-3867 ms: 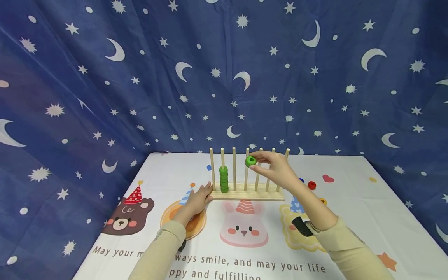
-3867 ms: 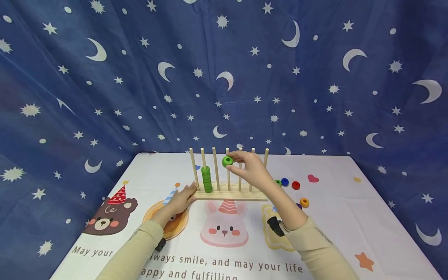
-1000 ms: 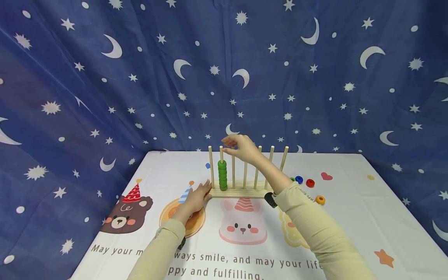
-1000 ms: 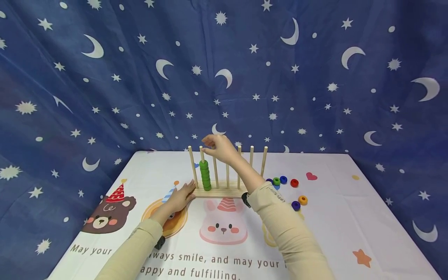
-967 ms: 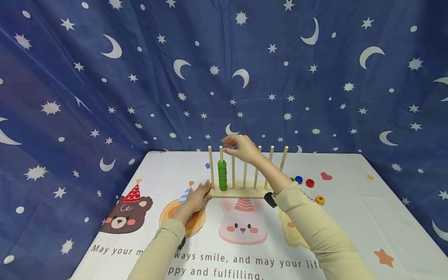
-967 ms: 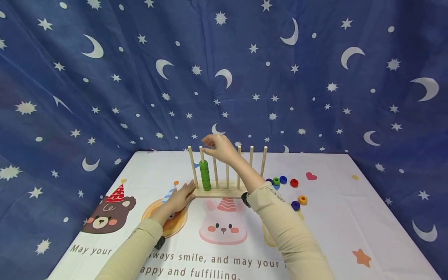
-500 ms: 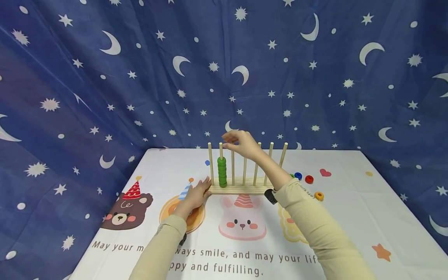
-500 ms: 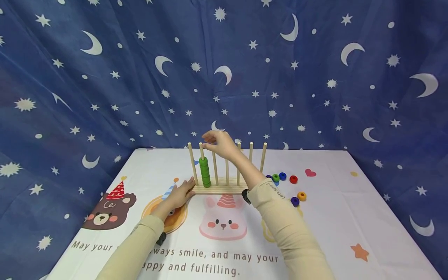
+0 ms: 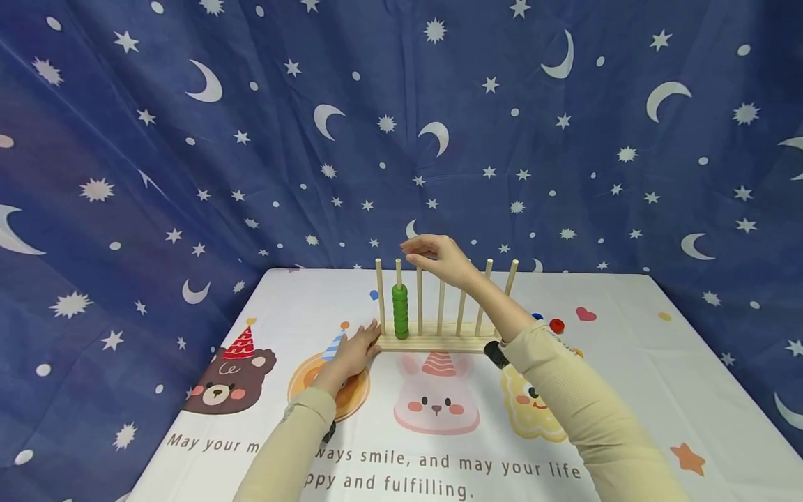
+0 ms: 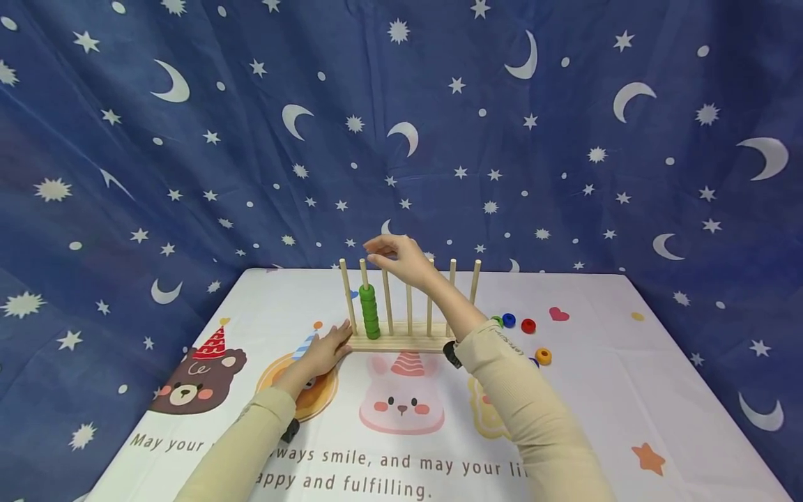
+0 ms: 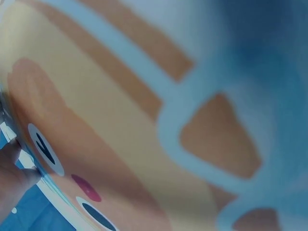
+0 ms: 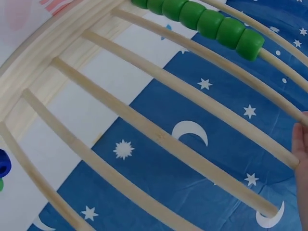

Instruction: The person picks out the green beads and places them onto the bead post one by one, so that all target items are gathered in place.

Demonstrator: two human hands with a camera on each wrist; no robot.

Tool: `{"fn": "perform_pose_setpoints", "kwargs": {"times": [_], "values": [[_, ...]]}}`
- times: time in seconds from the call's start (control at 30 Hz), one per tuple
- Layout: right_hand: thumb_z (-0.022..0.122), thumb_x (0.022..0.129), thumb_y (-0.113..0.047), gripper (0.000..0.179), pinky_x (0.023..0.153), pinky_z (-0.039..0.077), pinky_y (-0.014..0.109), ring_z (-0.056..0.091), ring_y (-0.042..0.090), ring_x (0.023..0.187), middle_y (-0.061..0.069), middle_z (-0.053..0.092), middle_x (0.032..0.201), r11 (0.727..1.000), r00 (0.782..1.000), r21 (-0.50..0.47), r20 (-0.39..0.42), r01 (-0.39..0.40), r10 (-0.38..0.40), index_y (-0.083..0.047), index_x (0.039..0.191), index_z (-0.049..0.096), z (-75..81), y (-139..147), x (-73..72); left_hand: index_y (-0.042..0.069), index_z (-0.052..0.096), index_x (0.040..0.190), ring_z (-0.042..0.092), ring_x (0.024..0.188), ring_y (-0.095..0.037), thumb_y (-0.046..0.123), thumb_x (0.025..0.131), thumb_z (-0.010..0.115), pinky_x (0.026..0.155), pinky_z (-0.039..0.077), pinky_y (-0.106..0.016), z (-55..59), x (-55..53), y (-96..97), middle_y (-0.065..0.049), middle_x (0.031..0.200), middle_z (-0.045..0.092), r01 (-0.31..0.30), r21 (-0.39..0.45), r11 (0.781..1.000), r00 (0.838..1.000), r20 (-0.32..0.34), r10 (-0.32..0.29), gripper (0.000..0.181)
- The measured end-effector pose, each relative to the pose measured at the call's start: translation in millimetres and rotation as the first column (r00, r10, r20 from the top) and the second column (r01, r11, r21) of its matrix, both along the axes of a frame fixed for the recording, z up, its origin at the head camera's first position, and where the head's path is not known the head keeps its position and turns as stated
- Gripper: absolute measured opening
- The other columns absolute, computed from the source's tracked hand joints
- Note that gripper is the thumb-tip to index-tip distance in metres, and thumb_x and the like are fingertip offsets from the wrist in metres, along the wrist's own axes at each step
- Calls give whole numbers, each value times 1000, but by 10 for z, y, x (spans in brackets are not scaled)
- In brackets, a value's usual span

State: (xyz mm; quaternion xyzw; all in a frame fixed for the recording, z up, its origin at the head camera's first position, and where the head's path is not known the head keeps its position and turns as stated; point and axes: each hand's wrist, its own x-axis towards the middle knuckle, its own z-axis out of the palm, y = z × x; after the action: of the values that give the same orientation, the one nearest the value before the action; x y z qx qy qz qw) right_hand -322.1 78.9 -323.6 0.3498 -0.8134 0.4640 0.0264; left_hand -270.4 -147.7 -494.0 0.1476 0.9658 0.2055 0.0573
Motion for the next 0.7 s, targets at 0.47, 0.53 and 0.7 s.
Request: {"fn": "perform_pose_setpoints", "kwargs": {"times": [0.47, 0.53, 0.7], "values": [[57, 94, -7, 24, 97, 48, 42, 62, 32, 109, 19, 65, 117, 996, 998, -87, -59, 10, -15, 3, 115, 64, -23, 152, 137, 5, 37, 144, 29, 138, -42, 23, 98, 48, 108, 14, -70, -35, -3, -10, -14, 154, 28, 2, 21, 1000, 1000, 19, -3, 51], [56, 94, -6, 24, 97, 48, 42, 62, 32, 110, 19, 65, 117, 997, 997, -78, -69, 10, -16, 3, 115, 63, -23, 169, 188, 5, 38, 144, 29, 138, -43, 23, 97, 49, 107, 15, -70, -44, 0, -7, -14, 154, 28, 6, 26, 1000, 1000, 21, -7, 51], [57, 93, -6, 23, 97, 48, 44, 62, 31, 110, 17, 66, 116, 997, 995, -76, -98, 23, -31, 1, 114, 64, -43, 220, 296, 4, 38, 144, 30, 137, -44, 22, 98, 48, 106, 16, -71, -35, -2, -27, -15, 153, 29, 9, 23, 1000, 1000, 6, -9, 51]]}}
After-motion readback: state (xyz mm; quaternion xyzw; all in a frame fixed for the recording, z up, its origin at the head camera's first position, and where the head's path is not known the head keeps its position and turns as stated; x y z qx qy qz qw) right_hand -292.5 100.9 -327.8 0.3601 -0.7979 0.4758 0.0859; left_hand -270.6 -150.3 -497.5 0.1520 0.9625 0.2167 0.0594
